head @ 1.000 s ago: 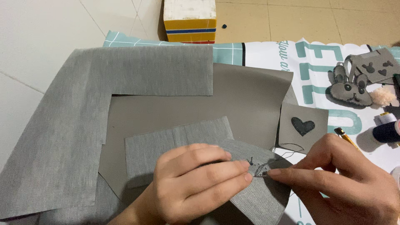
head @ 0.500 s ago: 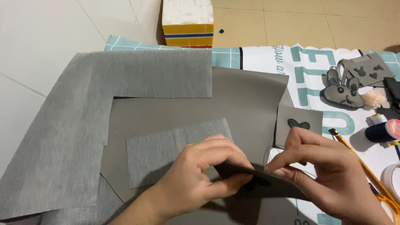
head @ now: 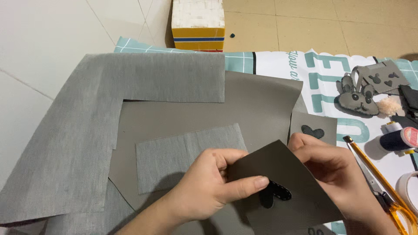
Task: The person hand-sews a black heart-shaped felt piece onto a gray felt square using a needle and thread. They repeatedly insert the needle through the heart and pull the thread to secure it, occasionally turning the piece over to check the stitching.
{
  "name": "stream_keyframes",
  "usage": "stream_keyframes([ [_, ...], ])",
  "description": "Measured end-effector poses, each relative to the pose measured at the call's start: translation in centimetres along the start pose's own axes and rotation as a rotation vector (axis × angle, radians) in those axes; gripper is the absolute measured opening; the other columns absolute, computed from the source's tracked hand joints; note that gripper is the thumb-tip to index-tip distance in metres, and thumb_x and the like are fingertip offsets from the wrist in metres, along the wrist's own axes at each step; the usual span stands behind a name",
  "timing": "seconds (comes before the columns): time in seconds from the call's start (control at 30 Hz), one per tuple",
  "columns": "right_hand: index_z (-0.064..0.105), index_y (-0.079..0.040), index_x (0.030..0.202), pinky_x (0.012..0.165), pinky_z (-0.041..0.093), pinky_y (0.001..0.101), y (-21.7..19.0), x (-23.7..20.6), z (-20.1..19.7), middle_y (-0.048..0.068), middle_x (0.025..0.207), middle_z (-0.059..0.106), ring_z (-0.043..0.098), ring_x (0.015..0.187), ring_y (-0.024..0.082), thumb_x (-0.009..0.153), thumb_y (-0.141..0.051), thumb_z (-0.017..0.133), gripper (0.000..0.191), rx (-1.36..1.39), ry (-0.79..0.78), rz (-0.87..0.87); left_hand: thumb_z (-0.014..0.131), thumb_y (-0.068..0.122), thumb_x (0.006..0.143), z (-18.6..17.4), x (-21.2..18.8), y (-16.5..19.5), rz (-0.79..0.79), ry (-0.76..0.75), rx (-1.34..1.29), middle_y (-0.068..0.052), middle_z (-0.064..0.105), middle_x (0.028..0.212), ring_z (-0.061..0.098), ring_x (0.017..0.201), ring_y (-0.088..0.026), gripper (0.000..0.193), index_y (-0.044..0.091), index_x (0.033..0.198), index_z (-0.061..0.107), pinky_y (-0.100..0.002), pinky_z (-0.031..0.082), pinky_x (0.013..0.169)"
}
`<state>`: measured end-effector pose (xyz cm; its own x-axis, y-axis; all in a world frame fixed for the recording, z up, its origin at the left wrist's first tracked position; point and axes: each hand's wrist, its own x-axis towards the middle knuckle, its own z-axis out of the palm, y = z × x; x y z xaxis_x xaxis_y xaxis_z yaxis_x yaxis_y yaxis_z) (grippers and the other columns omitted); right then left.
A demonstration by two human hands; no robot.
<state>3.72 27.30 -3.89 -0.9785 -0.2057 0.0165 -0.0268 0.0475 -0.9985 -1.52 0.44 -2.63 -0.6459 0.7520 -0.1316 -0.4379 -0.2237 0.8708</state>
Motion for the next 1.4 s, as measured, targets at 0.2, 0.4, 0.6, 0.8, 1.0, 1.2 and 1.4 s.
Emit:
stream_keyframes([
  [0.2,0.076,0.009,0.094,0.064,0.046,0.0286,-0.3,0.0,0.2,0.007,0.088,0.056,0.054,0.078,0.014,0.082,0.003,0.077,0.014,-0.018,0.018,-0.013,0.074,0.017,0.094,-0.2,0.0,-0.1,-0.048,0.003,0.045,-0.007,0.074,0.090,0.067,0.080,-0.008,0.029,-0.008,0.107,0.071,-0.024,0.055,0.072],
  [0.4,0.075,0.009,0.099,0.065,0.046,0.0304,0.0,0.0,0.2,0.009,0.092,0.055,0.053,0.081,0.015,0.082,0.004,0.082,0.019,0.009,-0.013,-0.027,0.075,0.019,0.093,-0.3,0.0,0.0,-0.081,0.005,0.068,-0.006,0.074,0.087,0.066,0.076,-0.008,0.028,-0.007,0.103,0.072,-0.024,0.055,0.070],
  [0.6,0.076,0.009,0.095,0.065,0.047,0.0308,0.5,-0.1,0.3,0.010,0.093,0.059,0.055,0.081,0.015,0.078,-0.007,0.085,0.025,-0.019,-0.004,-0.027,0.074,0.020,0.094,-0.2,-0.1,0.2,-0.095,-0.018,0.074,-0.008,0.074,0.084,0.067,0.074,-0.010,0.028,-0.007,0.101,0.073,-0.025,0.055,0.069],
  [0.8,0.081,0.009,0.097,0.068,0.052,0.0321,0.8,0.3,0.7,0.015,0.100,0.071,0.065,0.083,0.017,0.070,-0.016,0.088,0.037,-0.040,0.006,-0.019,0.074,0.021,0.093,0.0,-0.2,0.3,-0.082,-0.012,0.041,-0.008,0.075,0.085,0.069,0.075,-0.011,0.029,-0.007,0.102,0.073,-0.025,0.057,0.070],
  [1.0,0.078,0.008,0.095,0.066,0.053,0.0324,2.3,-0.3,0.4,0.014,0.098,0.072,0.068,0.081,0.018,0.073,-0.023,0.086,0.039,0.034,0.088,0.094,0.075,0.020,0.093,0.1,-0.3,0.4,-0.082,0.007,0.038,-0.008,0.075,0.086,0.068,0.076,-0.010,0.029,-0.007,0.104,0.073,-0.024,0.056,0.070],
  [1.2,0.079,0.008,0.093,0.067,0.052,0.0309,4.2,-0.4,-0.1,0.014,0.099,0.069,0.067,0.081,0.019,0.078,-0.023,0.087,0.035,0.125,0.069,0.063,0.074,0.019,0.093,0.3,-0.2,0.3,-0.073,0.014,0.033,-0.008,0.075,0.087,0.068,0.076,-0.009,0.027,-0.006,0.104,0.073,-0.025,0.057,0.071],
  [1.4,0.080,0.007,0.090,0.067,0.054,0.0300,3.7,-0.5,0.8,0.011,0.095,0.071,0.068,0.079,0.017,0.073,-0.018,0.086,0.031,0.130,0.170,0.122,0.074,0.020,0.094,0.4,-0.1,0.2,-0.066,0.018,0.043,-0.008,0.075,0.087,0.069,0.077,-0.010,0.027,-0.006,0.101,0.073,-0.025,0.058,0.073],
])
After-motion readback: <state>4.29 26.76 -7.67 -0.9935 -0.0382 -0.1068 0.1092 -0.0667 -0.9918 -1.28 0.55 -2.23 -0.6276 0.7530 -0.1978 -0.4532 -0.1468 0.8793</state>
